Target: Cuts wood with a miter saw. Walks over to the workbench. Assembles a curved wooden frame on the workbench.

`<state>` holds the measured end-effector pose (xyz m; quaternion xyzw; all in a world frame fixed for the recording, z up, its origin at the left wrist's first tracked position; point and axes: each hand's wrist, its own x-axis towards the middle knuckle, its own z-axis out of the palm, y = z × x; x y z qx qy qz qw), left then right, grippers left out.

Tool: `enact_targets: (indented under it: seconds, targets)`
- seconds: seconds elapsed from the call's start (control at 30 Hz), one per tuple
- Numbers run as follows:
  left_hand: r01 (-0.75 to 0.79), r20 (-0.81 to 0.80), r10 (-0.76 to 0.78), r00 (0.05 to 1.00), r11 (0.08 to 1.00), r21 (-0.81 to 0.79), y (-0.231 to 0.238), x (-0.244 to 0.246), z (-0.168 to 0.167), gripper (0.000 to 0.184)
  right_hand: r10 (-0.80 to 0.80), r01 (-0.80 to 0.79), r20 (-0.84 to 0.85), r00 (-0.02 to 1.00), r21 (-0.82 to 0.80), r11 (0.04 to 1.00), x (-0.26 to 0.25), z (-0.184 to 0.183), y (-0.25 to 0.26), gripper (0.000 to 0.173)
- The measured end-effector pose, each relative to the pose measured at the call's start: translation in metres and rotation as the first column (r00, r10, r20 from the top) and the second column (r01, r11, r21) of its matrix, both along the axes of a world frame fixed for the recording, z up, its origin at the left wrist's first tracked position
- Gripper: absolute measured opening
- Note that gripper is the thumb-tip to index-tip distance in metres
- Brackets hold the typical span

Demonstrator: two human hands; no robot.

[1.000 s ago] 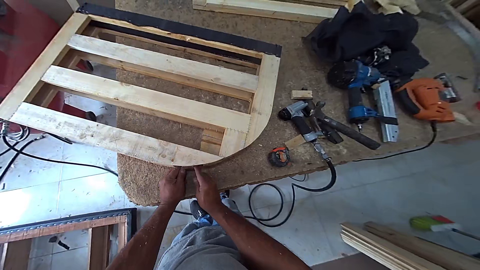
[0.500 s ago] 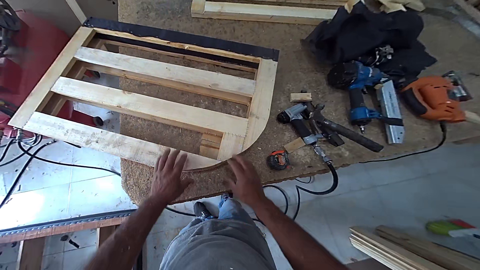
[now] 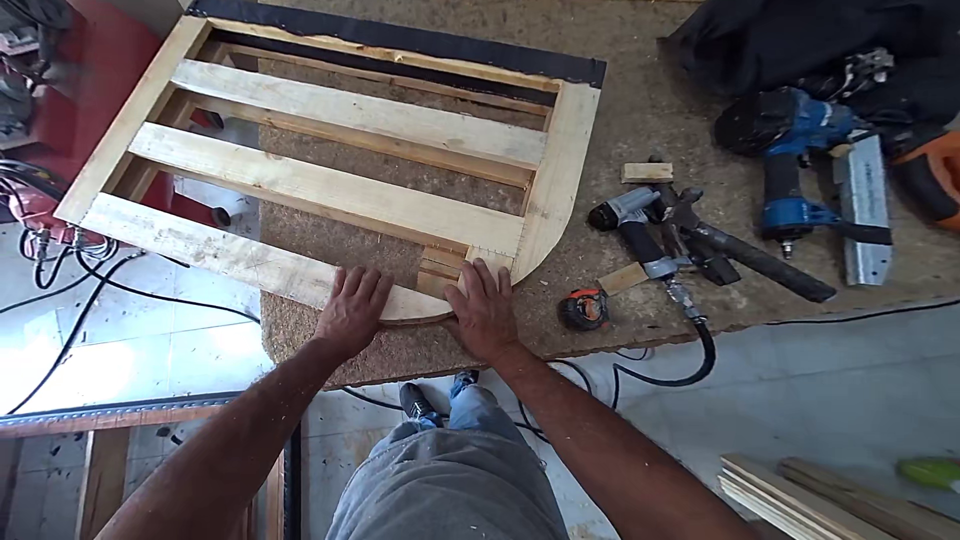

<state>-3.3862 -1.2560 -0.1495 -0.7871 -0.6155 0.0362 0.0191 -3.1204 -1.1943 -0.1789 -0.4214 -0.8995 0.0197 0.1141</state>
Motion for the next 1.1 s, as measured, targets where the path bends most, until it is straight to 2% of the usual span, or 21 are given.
enact_targets:
  seconds: [0.17,0.3,0.47,0.7,0.8,0.83,0.93,1.03,1.1]
  targets:
    - [0.061,-0.037,-0.06,0.998,0.998,0.026,0.001,-0.002,0.001,0.091,0.009,-0.009,-0.006,1.0,-0.004,1.0,-0.002,0.0,0.002,0.037]
    - [0.038,-0.072,-0.039,0.997,0.999,-0.015,0.0,0.001,0.001,0.091,0.021,-0.021,-0.017,1.0,-0.008,1.0,-0.002,-0.001,0.003,0.034]
    - [0.051,-0.054,-0.051,0.997,0.999,0.016,-0.001,0.002,0.0,0.085,0.027,-0.026,-0.057,0.998,0.016,1.0,-0.002,-0.003,0.002,0.031]
    - [0.045,-0.029,-0.045,0.999,0.999,0.014,0.0,0.0,0.0,0.087,-0.003,0.003,-0.045,0.999,0.011,1.0,-0.001,0.004,-0.002,0.038]
    - [0.035,0.034,-0.036,0.999,0.999,0.025,0.0,0.002,0.001,0.091,-0.058,0.061,-0.057,0.997,0.051,0.997,0.015,0.007,-0.021,0.065]
    - [0.033,0.048,-0.035,0.998,0.999,0.031,0.0,0.004,0.001,0.092,-0.092,0.094,-0.079,0.993,0.035,0.995,0.025,0.01,-0.032,0.067]
    - [-0.002,0.058,0.002,0.998,1.0,-0.012,0.0,0.009,0.004,0.102,-0.24,0.212,-0.149,0.959,-0.181,0.96,0.069,0.022,-0.076,0.054]
    - [-0.06,0.053,0.071,0.996,0.982,-0.179,0.002,0.01,0.013,0.115,-0.377,0.286,-0.176,0.909,-0.394,0.874,0.12,0.017,-0.121,0.047]
    - [-0.058,0.087,0.081,0.993,0.968,-0.244,0.004,0.007,0.019,0.121,-0.451,0.343,-0.118,0.885,-0.488,0.803,0.15,0.009,-0.147,0.047]
